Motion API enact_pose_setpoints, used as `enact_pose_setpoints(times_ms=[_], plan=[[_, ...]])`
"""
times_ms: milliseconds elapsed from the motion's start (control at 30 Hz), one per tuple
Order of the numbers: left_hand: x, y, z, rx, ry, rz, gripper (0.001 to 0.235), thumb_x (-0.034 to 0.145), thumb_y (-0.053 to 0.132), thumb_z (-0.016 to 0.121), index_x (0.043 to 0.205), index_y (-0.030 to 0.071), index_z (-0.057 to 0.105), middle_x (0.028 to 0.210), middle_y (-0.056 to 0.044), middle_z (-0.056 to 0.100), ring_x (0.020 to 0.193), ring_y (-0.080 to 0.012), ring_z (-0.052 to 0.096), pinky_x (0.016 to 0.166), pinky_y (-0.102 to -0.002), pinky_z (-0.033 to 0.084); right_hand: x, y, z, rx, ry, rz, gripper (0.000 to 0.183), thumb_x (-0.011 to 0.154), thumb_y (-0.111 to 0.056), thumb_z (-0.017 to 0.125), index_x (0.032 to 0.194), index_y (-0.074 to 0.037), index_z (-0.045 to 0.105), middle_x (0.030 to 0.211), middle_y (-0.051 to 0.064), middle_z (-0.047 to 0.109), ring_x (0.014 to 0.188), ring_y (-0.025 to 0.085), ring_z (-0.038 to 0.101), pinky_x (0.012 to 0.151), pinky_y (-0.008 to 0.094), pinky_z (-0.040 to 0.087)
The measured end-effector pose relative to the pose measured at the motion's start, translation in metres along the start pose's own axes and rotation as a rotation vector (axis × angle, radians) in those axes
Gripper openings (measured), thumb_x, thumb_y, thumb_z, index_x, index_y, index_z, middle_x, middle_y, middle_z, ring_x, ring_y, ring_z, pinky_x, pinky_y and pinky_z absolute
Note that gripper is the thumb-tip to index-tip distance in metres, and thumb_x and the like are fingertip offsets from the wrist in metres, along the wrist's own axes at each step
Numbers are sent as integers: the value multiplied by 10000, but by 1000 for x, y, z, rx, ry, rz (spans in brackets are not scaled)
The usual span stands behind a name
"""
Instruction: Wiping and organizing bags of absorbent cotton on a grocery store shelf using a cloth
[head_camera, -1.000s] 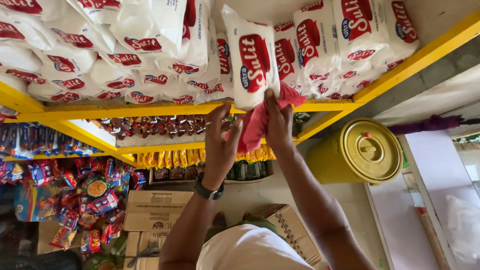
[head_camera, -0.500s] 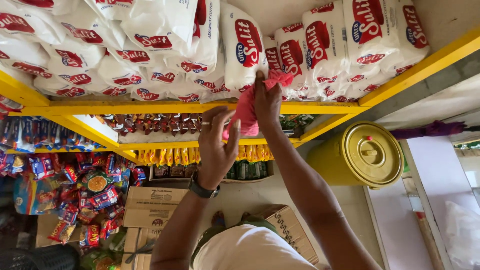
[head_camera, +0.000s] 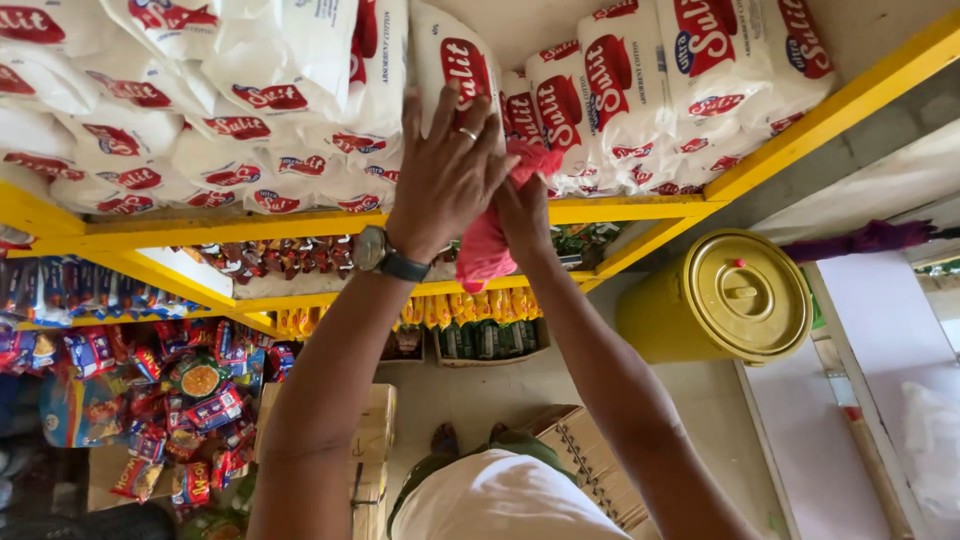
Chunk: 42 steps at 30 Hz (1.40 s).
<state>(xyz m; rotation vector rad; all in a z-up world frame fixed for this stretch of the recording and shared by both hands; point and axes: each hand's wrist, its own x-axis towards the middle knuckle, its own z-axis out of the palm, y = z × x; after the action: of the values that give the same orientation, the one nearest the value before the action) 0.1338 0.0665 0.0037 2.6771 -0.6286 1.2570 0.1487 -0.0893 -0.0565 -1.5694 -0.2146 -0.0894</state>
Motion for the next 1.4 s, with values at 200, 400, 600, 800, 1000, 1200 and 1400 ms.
enact_pose_setpoints(times_ms=[200,400,600,800,1000,1200,1400], plan=[[1,-16,13,193,-159,11,649,1213,612,548,1617,110,626,1706,-137,510,1619,-436,341,1321,-727,181,-78,10,-32,151,-59,97,222,1093,-321,701,939,-162,683,676,-79,541,551,72,507,455,251,442],[-8,-27,13,173,-166,78,591,1173,364,757,1656,58,608,1750,-180,466,1653,-444,256,1332,-714,226,-143,48,-76,177,-146,299,303,1029,-352,738,1158,-91,655,979,84,662,882,219,700,803,358,685],[-5,-26,2,96,-168,79,530,1180,279,731,1628,13,633,1769,-170,429,1661,-422,176,1310,-742,255,-171,79,-132,314,-18,397,244,1021,-302,778,960,-114,636,858,29,656,732,169,670,656,307,634],[1,-19,-13,133,-173,71,561,1196,406,648,1630,50,660,1789,-137,383,1648,-444,220,1274,-684,289,-198,120,-192,524,412,521,217,960,-104,870,1118,19,787,966,215,797,856,337,819,812,507,676],[-1,6,-31,116,-145,17,532,1168,387,710,1561,30,675,1733,-203,394,1626,-461,278,1285,-650,310,-231,124,-253,809,498,668,292,1148,-273,615,1156,-13,748,992,151,804,939,269,817,891,409,662],[26,42,-31,-6,16,28,370,1116,353,765,1367,82,750,1477,-151,584,1405,-438,593,1136,-641,502,-244,76,-288,1089,599,526,199,1062,-171,660,1069,21,711,927,147,738,928,315,773,958,461,625],[89,80,-24,-340,86,-59,261,1141,356,748,1320,169,785,1298,-15,697,1130,-252,766,941,-452,611,-256,97,-345,1141,624,235,371,968,-216,673,1293,-37,692,1225,194,724,1212,419,707,1150,590,509]])
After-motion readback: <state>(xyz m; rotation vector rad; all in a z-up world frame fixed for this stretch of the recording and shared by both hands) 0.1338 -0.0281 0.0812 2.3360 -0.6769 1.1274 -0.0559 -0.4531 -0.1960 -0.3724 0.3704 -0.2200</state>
